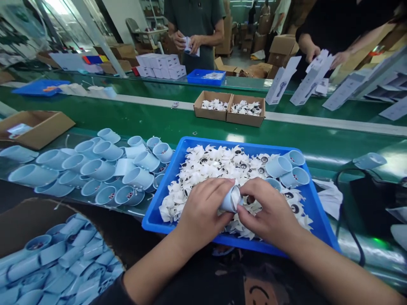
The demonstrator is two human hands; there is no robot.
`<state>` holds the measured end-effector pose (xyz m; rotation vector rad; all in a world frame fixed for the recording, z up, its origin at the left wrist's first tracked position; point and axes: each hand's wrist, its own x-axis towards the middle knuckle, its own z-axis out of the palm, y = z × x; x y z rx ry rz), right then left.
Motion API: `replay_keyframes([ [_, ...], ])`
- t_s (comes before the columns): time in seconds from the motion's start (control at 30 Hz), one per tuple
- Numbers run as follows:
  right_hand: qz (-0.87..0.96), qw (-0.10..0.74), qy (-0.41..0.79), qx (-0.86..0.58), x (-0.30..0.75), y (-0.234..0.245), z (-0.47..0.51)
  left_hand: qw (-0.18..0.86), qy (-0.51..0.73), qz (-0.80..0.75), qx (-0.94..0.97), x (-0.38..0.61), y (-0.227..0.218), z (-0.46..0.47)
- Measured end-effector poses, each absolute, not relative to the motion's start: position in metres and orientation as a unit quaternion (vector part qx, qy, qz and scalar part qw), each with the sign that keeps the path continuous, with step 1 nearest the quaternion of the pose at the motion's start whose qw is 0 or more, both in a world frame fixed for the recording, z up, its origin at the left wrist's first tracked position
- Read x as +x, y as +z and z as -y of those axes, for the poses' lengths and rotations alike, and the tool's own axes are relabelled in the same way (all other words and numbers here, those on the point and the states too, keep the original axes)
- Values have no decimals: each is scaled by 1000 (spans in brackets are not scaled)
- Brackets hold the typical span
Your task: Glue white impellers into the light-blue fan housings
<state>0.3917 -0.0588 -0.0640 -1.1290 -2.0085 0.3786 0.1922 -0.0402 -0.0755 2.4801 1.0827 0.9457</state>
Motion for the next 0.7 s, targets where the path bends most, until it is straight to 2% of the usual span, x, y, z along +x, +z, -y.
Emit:
replay_keyframes([
  [0.1, 785, 427, 145, -424, 392, -62, 57, 164, 338, -381, 845, 193, -77, 39],
  [0.23, 800, 378, 141, -445, 393, -67, 57, 170, 338, -379, 845, 192, -82, 38],
  [0.37, 794, 351, 197, -456, 392, -71, 56, 151, 332, -378, 851, 192, -84, 37],
  [0.5, 758, 393, 245, -460, 395, -65, 54, 169, 334, -371, 850, 192, -84, 37],
  [0.6, 757, 414, 203, -464, 397, -62, 55, 164, 340, -373, 848, 193, -84, 37],
  [0.7, 795, 364, 149, -461, 396, -66, 55, 116, 350, -358, 858, 195, -85, 36],
])
